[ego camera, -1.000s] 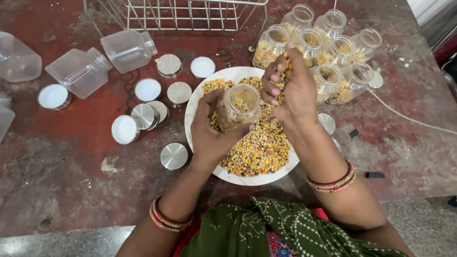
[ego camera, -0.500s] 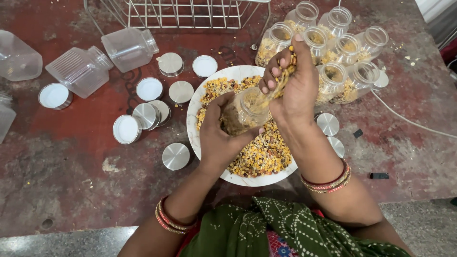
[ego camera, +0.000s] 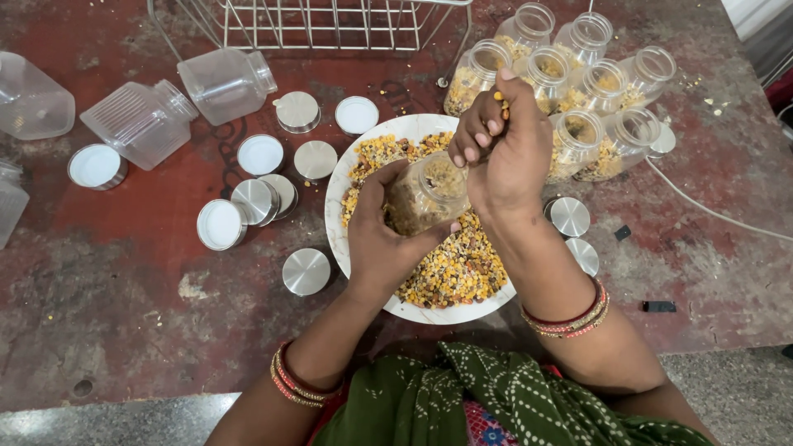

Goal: The person scoops mixed grains and seeds from a large white plate into small clear plastic jars using their hands. They repeatedly fill each jar and place it on the table among other filled jars. The process continues with multiple jars being filled one by one.

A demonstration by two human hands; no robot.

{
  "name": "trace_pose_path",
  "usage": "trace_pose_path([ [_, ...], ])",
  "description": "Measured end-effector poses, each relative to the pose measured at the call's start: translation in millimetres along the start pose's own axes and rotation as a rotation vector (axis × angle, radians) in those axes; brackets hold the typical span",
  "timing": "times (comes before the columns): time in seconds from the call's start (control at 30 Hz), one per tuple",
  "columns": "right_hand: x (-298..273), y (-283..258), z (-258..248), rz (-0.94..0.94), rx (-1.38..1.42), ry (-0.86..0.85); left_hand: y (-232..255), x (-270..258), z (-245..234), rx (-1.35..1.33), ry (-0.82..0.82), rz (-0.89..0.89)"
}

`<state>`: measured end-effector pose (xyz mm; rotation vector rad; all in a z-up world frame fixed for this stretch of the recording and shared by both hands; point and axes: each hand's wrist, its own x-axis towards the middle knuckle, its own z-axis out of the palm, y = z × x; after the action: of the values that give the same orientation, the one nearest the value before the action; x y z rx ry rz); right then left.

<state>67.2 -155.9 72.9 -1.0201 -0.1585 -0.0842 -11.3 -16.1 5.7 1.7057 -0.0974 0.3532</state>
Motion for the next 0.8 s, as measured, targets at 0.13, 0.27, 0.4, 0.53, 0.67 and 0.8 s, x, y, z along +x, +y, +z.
trace_pose_path([
  [0.13, -1, 0, 0, 0.001, -0.015, 0.000, -1, 0, 0, -0.031, -0.005, 0.000],
  [0.27, 4, 0, -12, 0.050, 0.098, -0.028, -5, -1, 1, -0.037, 0.002, -0.006],
  [0.4, 9, 6, -39, 0.069, 0.073, 0.083, -11, 3, -3, -0.039, 0.066, 0.053],
  [0.53, -1, 34, -65, 0.163, -0.175, 0.130, -17, 7, -8, -0.171, 0.095, 0.113],
  [0.67, -17, 45, -89, 0.057, -0.835, -0.221, -17, 9, -13, -0.199, 0.103, 0.122],
  [0.8, -27, 36, -100, -0.071, -1.225, -0.267, -14, 9, -12, -0.199, 0.102, 0.095],
])
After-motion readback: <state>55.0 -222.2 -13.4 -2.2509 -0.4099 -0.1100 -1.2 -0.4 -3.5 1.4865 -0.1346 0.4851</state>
